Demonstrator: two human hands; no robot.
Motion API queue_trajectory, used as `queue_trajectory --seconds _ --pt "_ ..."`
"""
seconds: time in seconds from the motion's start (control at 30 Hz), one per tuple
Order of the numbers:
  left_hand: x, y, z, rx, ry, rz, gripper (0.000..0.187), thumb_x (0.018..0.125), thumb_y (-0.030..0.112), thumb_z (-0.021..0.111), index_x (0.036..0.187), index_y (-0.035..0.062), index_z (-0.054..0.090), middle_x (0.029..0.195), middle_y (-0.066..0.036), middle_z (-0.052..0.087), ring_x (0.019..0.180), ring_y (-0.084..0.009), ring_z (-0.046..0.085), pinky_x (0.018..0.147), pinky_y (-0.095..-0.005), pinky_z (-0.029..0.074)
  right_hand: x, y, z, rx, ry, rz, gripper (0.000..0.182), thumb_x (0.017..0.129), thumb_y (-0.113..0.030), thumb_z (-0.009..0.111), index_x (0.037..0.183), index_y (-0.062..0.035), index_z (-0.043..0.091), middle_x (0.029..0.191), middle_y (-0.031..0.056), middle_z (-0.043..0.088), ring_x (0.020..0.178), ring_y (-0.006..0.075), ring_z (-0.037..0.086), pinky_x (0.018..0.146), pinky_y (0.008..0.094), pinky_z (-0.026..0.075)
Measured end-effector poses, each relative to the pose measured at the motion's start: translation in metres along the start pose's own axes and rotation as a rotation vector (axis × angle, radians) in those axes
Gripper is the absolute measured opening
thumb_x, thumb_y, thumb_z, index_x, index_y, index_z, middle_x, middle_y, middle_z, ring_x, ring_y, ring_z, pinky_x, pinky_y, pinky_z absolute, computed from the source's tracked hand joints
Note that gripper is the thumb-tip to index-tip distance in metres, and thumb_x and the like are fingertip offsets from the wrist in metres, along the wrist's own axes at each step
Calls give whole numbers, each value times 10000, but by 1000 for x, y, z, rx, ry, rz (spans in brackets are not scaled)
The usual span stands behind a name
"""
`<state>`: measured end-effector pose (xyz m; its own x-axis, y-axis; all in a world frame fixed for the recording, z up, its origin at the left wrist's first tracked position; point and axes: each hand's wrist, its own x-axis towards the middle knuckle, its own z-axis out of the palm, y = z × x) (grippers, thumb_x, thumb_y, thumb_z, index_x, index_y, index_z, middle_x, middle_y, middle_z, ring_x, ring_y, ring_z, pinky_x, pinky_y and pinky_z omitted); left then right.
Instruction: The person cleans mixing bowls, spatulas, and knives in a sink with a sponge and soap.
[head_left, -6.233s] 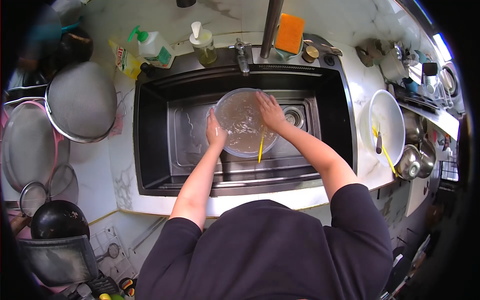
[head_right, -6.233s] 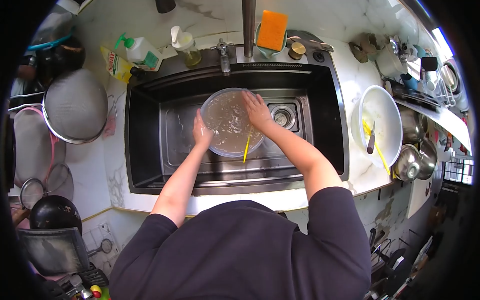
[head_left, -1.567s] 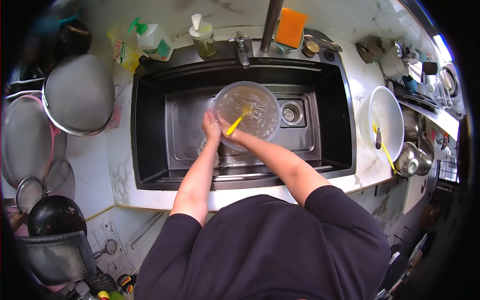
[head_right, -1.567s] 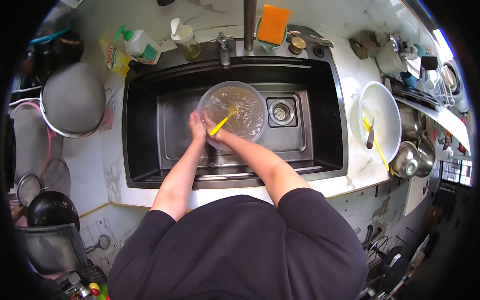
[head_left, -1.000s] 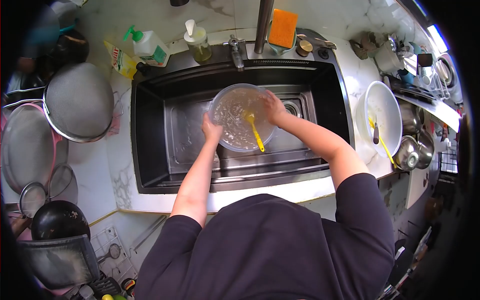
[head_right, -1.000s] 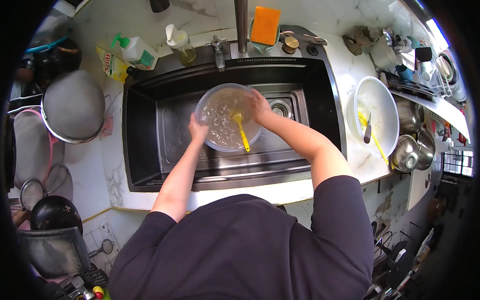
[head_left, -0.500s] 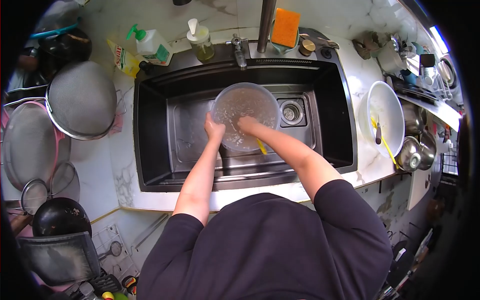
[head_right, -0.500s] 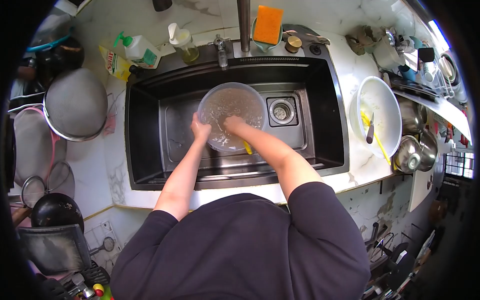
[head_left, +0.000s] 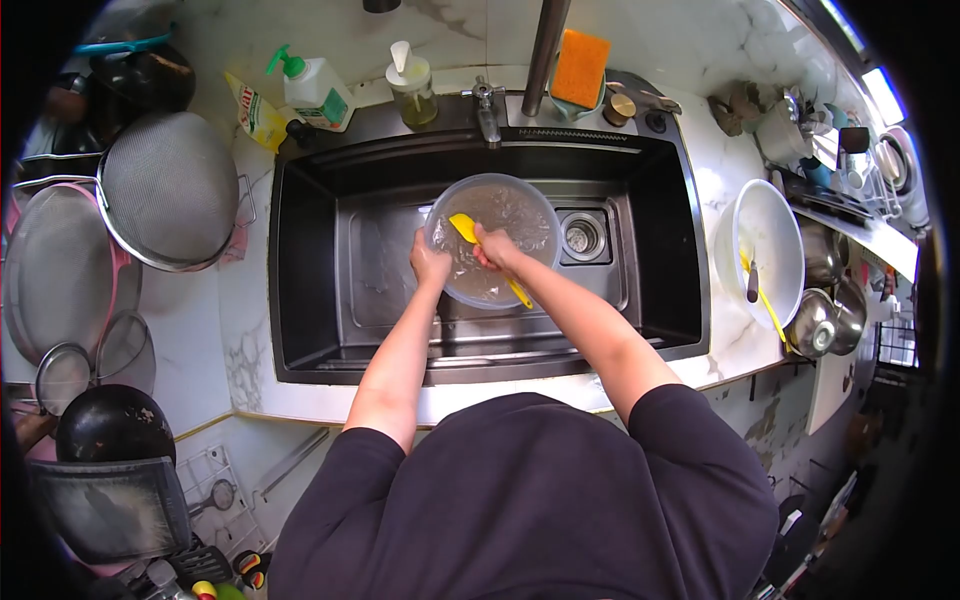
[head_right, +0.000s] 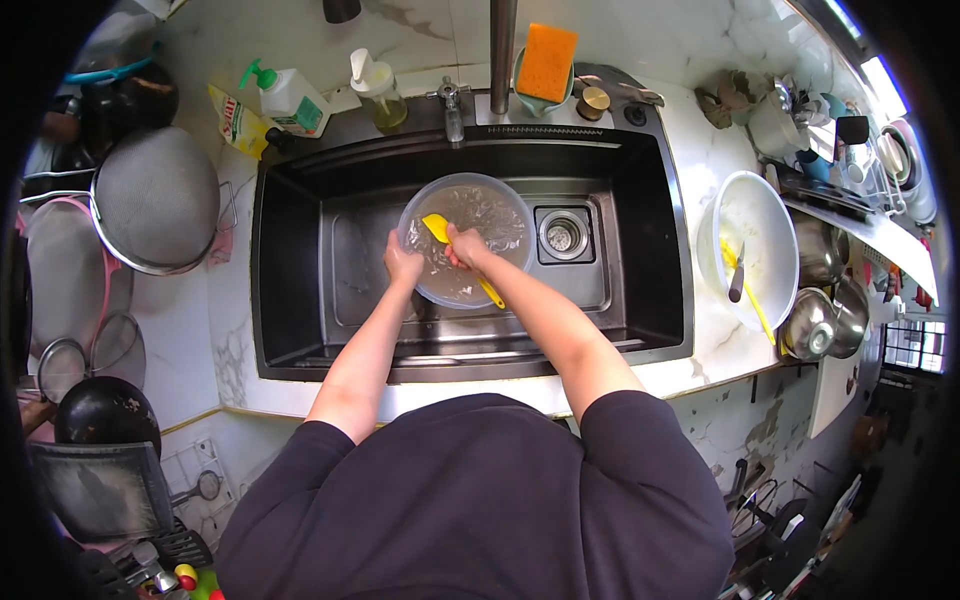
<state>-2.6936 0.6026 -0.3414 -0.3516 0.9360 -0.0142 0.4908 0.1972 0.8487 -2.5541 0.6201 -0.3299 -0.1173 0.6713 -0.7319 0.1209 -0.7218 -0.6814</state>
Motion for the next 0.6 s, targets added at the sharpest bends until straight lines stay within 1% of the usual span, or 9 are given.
queue_trajectory --seconds 0.13,0.23,0.3,0.33,0.4,0.43,0.5,0.53,0.6 --pt "0 -1 1 15 0 4 403 609 -41 493 1001 53 509 851 -206 593 834 -374 565 740 -391 440 0 1 -1 58 -14 -11 407 893 -325 380 632 -42 513 449 -4 406 338 86 340 331 231 266" --pt "1 -6 3 57 20 6 366 650 -34 496 1005 54 509 866 -214 587 837 -378 561 741 -400 437 13 12 1 34 -3 -116 327 878 -253 416 649 -40 510 472 -4 408 357 82 346 342 231 279" --pt "1 -10 5 32 21 -11 333 682 -21 509 1008 49 508 874 -221 583 841 -383 555 738 -406 434 24 22 4 138 -80 -145 249 830 -171 485 627 -32 521 475 8 430 373 97 381 338 267 285" --pt "1 -6 4 32 23 -12 333 682 -21 509 1008 49 508 874 -221 583 841 -383 555 738 -406 434 23 22 3 137 -81 -145 249 830 -171 485 627 -32 521 475 8 430 373 97 381 338 267 285" --pt "-1 -1 2 43 41 -13 293 690 -9 522 980 31 515 850 -204 597 841 -363 572 727 -390 443 21 22 3 30 -236 -185 221 814 -136 507 615 -40 516 499 3 443 405 78 387 357 258 300" --pt "0 -3 2 45 41 -14 293 690 -9 522 980 31 515 850 -204 597 841 -363 572 727 -390 443 21 22 5 30 -237 -184 221 814 -136 507 615 -40 516 499 3 443 405 78 387 357 258 300" --pt "0 -6 4 41 58 12 289 691 -11 530 977 33 516 860 -205 595 842 -365 569 730 -392 442 22 21 11 -171 -76 -258 258 811 -211 525 674 3 567 560 87 551 488 189 530 441 316 407" --pt "0 -5 3 41 57 10 289 691 -11 530 977 33 516 860 -205 595 842 -365 569 730 -392 442 23 23 13 -172 -76 -256 258 811 -211 525 674 3 567 560 87 551 488 189 530 441 316 407" --pt "1 -4 1 40 13 16 322 694 -18 515 1010 47 509 884 -219 581 846 -382 555 741 -399 434 24 26 15 -690 174 -477 419 810 -336 504 802 75 590 709 205 609 701 351 599 626 394 457"
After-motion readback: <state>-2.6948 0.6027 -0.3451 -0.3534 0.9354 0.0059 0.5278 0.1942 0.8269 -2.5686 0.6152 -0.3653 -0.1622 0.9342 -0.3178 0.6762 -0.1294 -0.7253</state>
